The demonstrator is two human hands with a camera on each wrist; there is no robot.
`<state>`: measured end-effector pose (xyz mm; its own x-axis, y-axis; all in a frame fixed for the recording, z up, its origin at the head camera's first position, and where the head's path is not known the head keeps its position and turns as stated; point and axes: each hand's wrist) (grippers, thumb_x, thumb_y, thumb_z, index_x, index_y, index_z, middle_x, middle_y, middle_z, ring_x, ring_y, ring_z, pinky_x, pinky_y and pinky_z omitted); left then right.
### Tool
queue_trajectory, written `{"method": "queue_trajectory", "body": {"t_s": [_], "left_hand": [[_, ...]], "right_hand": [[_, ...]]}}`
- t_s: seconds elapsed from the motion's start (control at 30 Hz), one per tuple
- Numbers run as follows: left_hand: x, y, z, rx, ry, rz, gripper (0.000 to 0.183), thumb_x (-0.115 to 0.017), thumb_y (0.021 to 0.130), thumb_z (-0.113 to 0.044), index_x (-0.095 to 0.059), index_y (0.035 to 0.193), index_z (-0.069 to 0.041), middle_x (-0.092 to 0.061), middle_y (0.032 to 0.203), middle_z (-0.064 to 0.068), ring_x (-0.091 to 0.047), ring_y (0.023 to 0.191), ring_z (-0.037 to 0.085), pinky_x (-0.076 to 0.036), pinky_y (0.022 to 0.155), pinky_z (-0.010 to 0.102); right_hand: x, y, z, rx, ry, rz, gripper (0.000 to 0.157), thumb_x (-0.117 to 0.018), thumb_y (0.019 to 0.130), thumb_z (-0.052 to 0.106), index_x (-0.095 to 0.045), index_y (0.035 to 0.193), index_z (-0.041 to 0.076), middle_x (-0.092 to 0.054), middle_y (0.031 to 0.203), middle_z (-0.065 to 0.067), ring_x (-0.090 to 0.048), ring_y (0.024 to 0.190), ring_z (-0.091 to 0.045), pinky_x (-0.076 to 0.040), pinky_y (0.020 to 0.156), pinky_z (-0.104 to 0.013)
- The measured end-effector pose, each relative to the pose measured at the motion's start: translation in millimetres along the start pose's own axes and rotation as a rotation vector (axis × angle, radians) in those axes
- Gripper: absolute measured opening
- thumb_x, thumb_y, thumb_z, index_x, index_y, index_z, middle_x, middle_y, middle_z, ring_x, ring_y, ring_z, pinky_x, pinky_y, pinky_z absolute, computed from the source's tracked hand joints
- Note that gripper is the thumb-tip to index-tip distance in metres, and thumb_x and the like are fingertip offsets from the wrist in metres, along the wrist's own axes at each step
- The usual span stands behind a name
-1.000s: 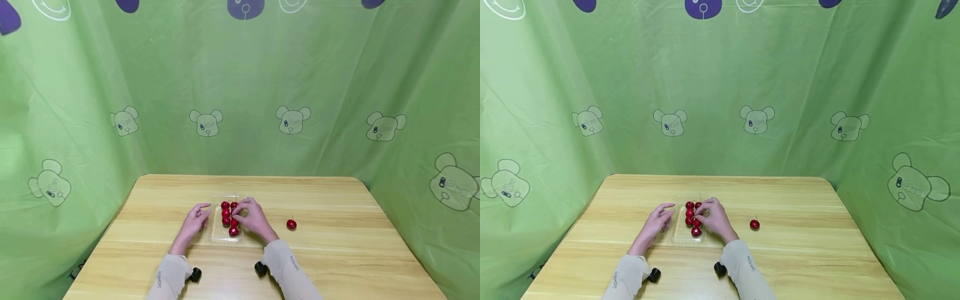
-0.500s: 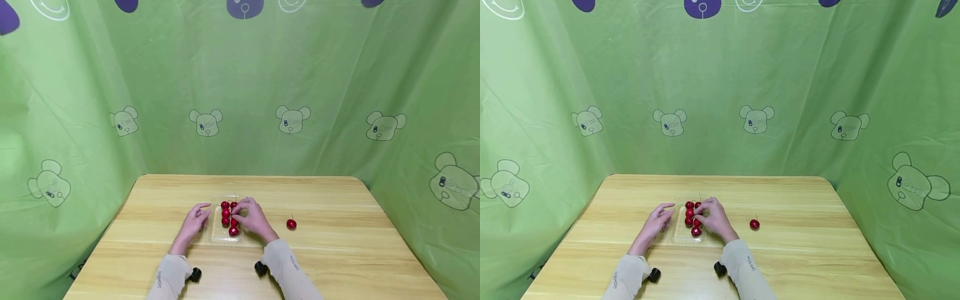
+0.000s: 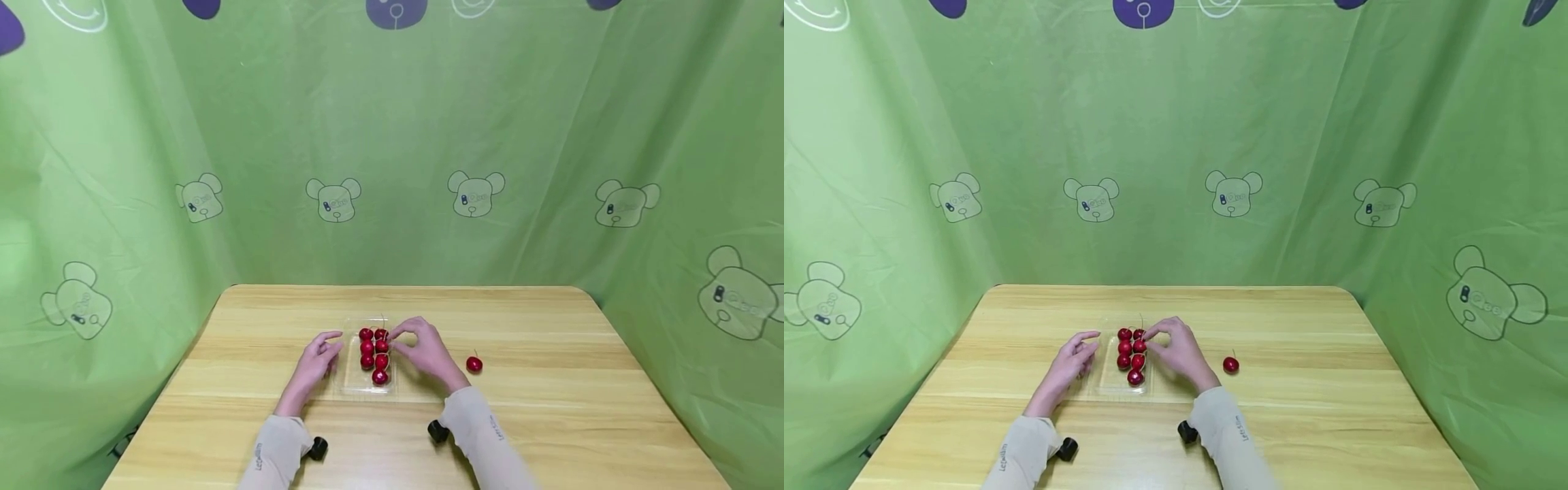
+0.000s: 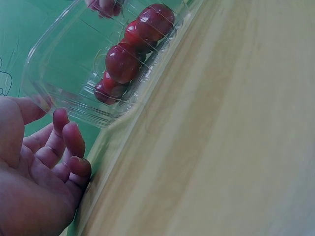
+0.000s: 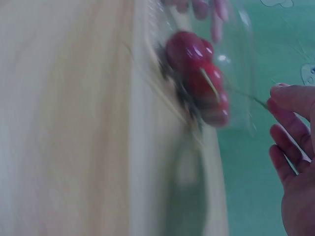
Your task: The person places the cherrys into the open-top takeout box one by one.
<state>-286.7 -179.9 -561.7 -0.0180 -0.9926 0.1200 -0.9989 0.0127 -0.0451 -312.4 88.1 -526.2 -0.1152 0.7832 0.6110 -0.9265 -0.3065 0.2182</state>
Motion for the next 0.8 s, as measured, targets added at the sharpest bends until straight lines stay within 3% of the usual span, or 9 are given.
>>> {"method": "queue_trajectory", "body": {"t_s": [0.17, 0.4, 0.57, 0.7, 0.8], "left_hand": [[0.9, -7.7, -13.4, -0.001, -0.013, 0.016, 0.041, -0.057, 0.106, -0.013, -0.053, 0.145, 0.001, -0.059, 0.082, 0.015, -0.052, 0.066, 0.020, -0.041, 0.057, 0.024], [4.4, 3.1, 4.7, 0.000, -0.009, 0.016, 0.043, -0.059, 0.107, -0.018, -0.053, 0.146, -0.001, -0.060, 0.082, 0.013, -0.052, 0.066, 0.018, -0.041, 0.056, 0.024], [6.1, 4.3, 8.2, -0.013, -0.005, 0.004, 0.043, -0.061, 0.106, -0.022, -0.056, 0.144, -0.005, -0.060, 0.080, 0.008, -0.052, 0.065, 0.017, -0.040, 0.055, 0.024], [5.9, 3.7, 7.4, -0.018, -0.016, 0.013, 0.043, -0.061, 0.106, -0.022, -0.055, 0.144, -0.004, -0.060, 0.081, 0.008, -0.053, 0.065, 0.015, -0.040, 0.055, 0.023], [6.0, 4.5, 8.5, -0.008, -0.022, 0.027, 0.043, -0.060, 0.106, -0.020, -0.054, 0.145, -0.004, -0.061, 0.084, 0.008, -0.054, 0.067, 0.015, -0.042, 0.056, 0.023]], "right_hand": [[27.3, 0.8, -8.1, 0.029, -0.023, 0.005, 0.017, -0.076, 0.093, 0.012, -0.077, 0.110, 0.013, -0.074, 0.115, -0.001, -0.064, 0.119, -0.029, -0.043, 0.112, -0.059], [66.2, -6.7, -30.3, 0.028, -0.042, 0.023, 0.018, -0.069, 0.099, 0.008, -0.075, 0.115, 0.009, -0.073, 0.115, -0.005, -0.065, 0.113, -0.030, -0.051, 0.102, -0.056], [90.9, -14.4, -53.1, -0.005, -0.074, 0.042, 0.020, -0.062, 0.102, 0.007, -0.074, 0.119, 0.008, -0.073, 0.118, -0.007, -0.065, 0.109, -0.029, -0.054, 0.096, -0.050], [106.1, -24.8, -74.5, -0.062, -0.098, 0.064, 0.026, -0.060, 0.099, -0.003, -0.073, 0.120, 0.007, -0.072, 0.121, -0.010, -0.064, 0.113, -0.033, -0.053, 0.099, -0.053], [113.0, -32.0, -89.3, -0.074, -0.122, 0.086, 0.037, -0.059, 0.091, -0.015, -0.074, 0.117, 0.007, -0.072, 0.121, -0.012, -0.064, 0.116, -0.036, -0.052, 0.101, -0.055]]}}
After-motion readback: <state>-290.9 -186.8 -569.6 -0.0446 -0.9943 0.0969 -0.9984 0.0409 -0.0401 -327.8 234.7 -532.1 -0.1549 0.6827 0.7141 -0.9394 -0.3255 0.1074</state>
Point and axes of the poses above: each hand's wrist, its own y-axis towards the middle knuckle, its own x-axis out of the back of the hand, z = x × y
